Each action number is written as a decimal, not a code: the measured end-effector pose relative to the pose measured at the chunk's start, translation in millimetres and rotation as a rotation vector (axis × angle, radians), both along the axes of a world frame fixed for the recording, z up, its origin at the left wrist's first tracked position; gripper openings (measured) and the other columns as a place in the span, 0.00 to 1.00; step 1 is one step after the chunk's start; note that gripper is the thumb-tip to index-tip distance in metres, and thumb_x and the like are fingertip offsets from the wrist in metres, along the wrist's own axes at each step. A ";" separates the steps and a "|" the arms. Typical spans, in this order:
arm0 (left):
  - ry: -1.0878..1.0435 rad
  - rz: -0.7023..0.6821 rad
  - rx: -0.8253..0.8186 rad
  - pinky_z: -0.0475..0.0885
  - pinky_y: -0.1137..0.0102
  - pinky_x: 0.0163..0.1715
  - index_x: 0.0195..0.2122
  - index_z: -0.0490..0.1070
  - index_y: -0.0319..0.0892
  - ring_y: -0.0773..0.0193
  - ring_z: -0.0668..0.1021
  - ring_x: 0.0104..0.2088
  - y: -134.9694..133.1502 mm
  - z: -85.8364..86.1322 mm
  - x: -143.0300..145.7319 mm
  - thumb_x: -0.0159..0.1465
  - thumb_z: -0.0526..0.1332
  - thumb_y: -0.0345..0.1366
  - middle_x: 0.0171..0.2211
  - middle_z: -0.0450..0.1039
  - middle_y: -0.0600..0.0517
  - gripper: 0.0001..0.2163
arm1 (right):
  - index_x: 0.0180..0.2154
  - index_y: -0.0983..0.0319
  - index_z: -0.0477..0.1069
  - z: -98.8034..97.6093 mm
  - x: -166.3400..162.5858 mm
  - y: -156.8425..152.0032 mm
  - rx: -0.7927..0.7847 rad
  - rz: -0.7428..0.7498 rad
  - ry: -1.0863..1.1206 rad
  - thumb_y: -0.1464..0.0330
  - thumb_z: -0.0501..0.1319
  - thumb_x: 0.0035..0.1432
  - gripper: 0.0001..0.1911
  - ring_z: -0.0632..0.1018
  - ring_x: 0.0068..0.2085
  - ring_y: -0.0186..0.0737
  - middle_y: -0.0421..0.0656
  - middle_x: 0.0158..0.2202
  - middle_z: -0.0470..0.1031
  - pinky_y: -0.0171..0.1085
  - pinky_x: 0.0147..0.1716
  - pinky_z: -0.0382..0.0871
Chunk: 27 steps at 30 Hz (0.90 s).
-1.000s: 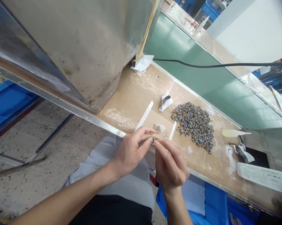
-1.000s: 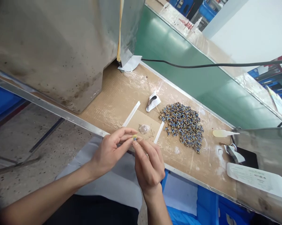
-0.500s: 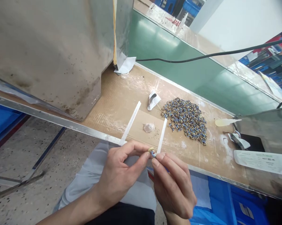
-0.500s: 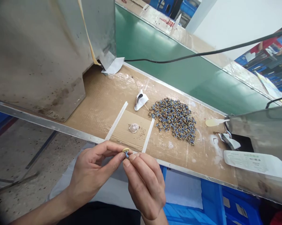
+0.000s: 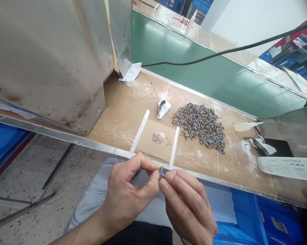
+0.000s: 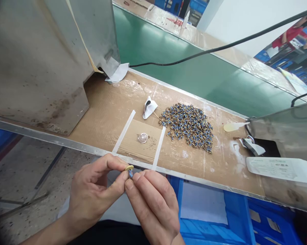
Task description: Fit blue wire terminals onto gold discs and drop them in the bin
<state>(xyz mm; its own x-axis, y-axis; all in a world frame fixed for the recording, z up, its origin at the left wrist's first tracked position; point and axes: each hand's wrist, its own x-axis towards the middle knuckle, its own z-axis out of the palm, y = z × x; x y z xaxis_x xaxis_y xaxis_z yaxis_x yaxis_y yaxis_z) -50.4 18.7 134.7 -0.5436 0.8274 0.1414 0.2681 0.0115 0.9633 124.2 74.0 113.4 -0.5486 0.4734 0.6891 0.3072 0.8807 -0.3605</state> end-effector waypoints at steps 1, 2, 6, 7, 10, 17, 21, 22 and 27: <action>0.010 -0.001 -0.005 0.74 0.74 0.30 0.34 0.75 0.48 0.69 0.81 0.28 -0.4 -0.1 0.0 0.67 0.68 0.27 0.29 0.81 0.61 0.08 | 0.66 0.57 0.80 0.2 -0.6 -1.0 -0.004 -0.009 0.013 0.80 0.73 0.66 0.30 0.87 0.57 0.55 0.47 0.56 0.87 0.50 0.54 0.92; 0.017 -0.004 -0.009 0.74 0.74 0.30 0.34 0.75 0.48 0.69 0.81 0.27 -0.7 -0.4 0.0 0.67 0.68 0.27 0.29 0.81 0.61 0.08 | 0.65 0.58 0.80 0.4 -1.7 -1.8 -0.005 -0.019 0.025 0.81 0.72 0.67 0.29 0.87 0.56 0.54 0.47 0.55 0.87 0.50 0.54 0.91; 0.028 -0.019 -0.025 0.74 0.73 0.29 0.33 0.76 0.48 0.69 0.79 0.25 -1.0 -2.5 -0.4 0.68 0.69 0.27 0.28 0.82 0.60 0.08 | 0.65 0.55 0.80 1.8 -7.3 -1.3 -0.016 -0.034 0.042 0.80 0.72 0.67 0.29 0.88 0.54 0.54 0.46 0.54 0.87 0.51 0.52 0.92; 0.016 -0.022 -0.028 0.74 0.73 0.30 0.33 0.76 0.47 0.69 0.80 0.25 -0.8 -3.1 -0.5 0.67 0.69 0.27 0.28 0.81 0.60 0.08 | 0.65 0.54 0.80 2.7 -8.4 0.1 -0.019 -0.024 0.053 0.79 0.73 0.66 0.29 0.88 0.53 0.53 0.45 0.54 0.87 0.51 0.50 0.92; -0.116 -0.060 -0.045 0.76 0.73 0.33 0.35 0.79 0.48 0.67 0.82 0.30 -0.2 -4.3 -0.5 0.69 0.69 0.28 0.29 0.82 0.59 0.07 | 0.63 0.55 0.81 7.2 -8.9 6.6 -0.081 0.029 0.155 0.78 0.72 0.68 0.25 0.88 0.50 0.51 0.46 0.52 0.87 0.50 0.46 0.91; -0.360 -0.192 -0.090 0.79 0.73 0.38 0.35 0.82 0.47 0.65 0.84 0.33 -0.2 -2.2 5.8 0.73 0.68 0.31 0.31 0.83 0.57 0.08 | 0.52 0.54 0.85 17.1 -3.2 21.9 -0.666 -0.031 0.146 0.73 0.68 0.74 0.11 0.88 0.44 0.40 0.43 0.47 0.86 0.37 0.43 0.87; -0.325 -0.209 -0.101 0.78 0.73 0.37 0.35 0.81 0.46 0.65 0.84 0.33 0.7 -4.8 12.4 0.72 0.68 0.30 0.31 0.82 0.56 0.08 | 0.50 0.54 0.86 18.2 -1.6 23.5 -0.752 0.056 0.190 0.73 0.69 0.74 0.09 0.86 0.41 0.37 0.41 0.44 0.85 0.34 0.39 0.84; -0.310 -0.209 -0.107 0.78 0.73 0.37 0.35 0.81 0.46 0.65 0.83 0.33 0.7 -5.5 13.9 0.72 0.68 0.29 0.31 0.82 0.56 0.08 | 0.49 0.54 0.86 18.5 -0.6 23.2 -0.762 0.054 0.199 0.74 0.70 0.73 0.10 0.86 0.41 0.37 0.41 0.44 0.85 0.33 0.39 0.83; -0.265 -0.219 -0.154 0.77 0.71 0.35 0.34 0.80 0.46 0.64 0.83 0.31 0.9 -5.5 21.7 0.71 0.68 0.30 0.29 0.81 0.57 0.08 | 0.50 0.53 0.87 17.9 7.7 22.4 -0.841 0.064 0.227 0.74 0.70 0.73 0.10 0.86 0.40 0.36 0.40 0.42 0.85 0.33 0.39 0.83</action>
